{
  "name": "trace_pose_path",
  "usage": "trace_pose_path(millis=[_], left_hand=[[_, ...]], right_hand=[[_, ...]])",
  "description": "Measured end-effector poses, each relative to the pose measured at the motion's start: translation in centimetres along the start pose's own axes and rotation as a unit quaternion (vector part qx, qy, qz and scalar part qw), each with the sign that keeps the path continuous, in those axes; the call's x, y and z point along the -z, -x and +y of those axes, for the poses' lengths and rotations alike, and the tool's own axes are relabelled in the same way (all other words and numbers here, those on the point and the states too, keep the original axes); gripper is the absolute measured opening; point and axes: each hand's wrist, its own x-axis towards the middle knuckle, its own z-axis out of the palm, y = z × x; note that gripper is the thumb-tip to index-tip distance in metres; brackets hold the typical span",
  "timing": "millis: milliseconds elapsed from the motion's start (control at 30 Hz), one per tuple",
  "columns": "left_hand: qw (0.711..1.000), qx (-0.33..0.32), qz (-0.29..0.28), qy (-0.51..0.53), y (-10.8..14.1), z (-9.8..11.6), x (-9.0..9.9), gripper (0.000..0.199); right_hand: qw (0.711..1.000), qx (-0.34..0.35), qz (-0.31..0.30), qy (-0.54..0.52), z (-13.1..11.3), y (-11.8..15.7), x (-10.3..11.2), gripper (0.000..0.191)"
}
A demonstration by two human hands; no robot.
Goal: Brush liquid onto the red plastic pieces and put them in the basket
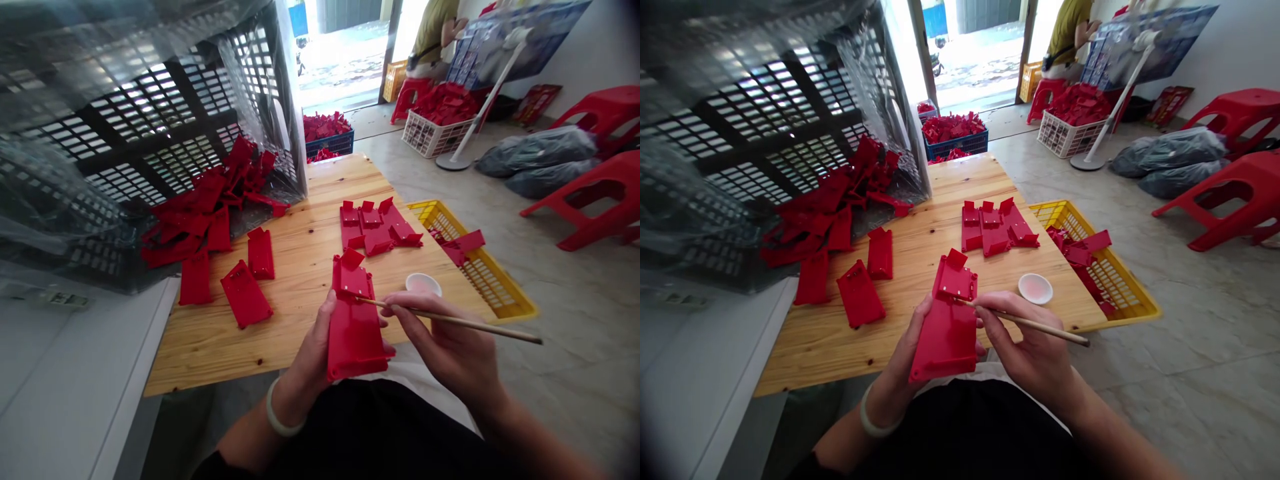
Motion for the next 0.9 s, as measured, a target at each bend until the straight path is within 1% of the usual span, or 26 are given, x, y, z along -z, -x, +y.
trace_pose_path(millis=[67, 200, 367, 467, 567, 700, 733, 800, 833, 900], left_hand=[[1.0, -0.005, 0.005, -0.005, 0.0, 0.0, 0.0, 0.071], [1.0, 0.012, 0.019, -0.016, -0.1, 0.1, -0.3, 0.075], [1.0, -0.004, 0.015, -0.017, 0.3, 0.3, -0.7, 0.071], [1.0, 0.01, 0.006, -0.006, 0.0, 0.2, -0.3, 0.072], [1.0, 0.025, 0.011, 0.004, -0.8, -0.4, 0.5, 0.076], [1.0, 0.019, 0.009, -0.001, -1.5, -0.8, 1.0, 0.078], [1.0, 0.018, 0.007, -0.003, -1.7, -0.7, 1.1, 0.076], [1.0, 0.015, 0.004, -0.012, -2.6, -0.3, 1.2, 0.071], [1.0, 0.006, 0.004, -0.022, -3.4, 0.1, 1.3, 0.069], [0.996, -0.047, 0.007, -0.072, -6.1, 1.2, 1.1, 0.064]], right_hand=[[1.0, 0.001, 0.007, 0.003, 0.1, 0.1, 0.0, 0.028], [1.0, -0.003, 0.017, 0.005, 0.4, 0.2, -0.1, 0.027], [1.0, -0.003, 0.013, -0.003, 0.3, 0.3, -0.3, 0.027], [1.0, 0.004, 0.014, 0.002, 0.3, 0.2, -0.3, 0.027], [1.0, 0.001, 0.018, -0.003, 0.4, 0.0, -0.3, 0.028], [1.0, 0.013, 0.014, 0.014, 0.8, -0.1, -0.1, 0.026], [0.999, 0.017, 0.025, 0.022, 1.0, 0.0, 0.0, 0.025], [0.996, 0.026, 0.074, 0.036, 1.7, 0.3, 0.4, 0.023], [0.993, 0.024, 0.109, 0.04, 2.1, 0.4, 0.7, 0.022], [0.981, 0.006, 0.19, 0.045, 2.6, 0.7, 1.3, 0.019]])
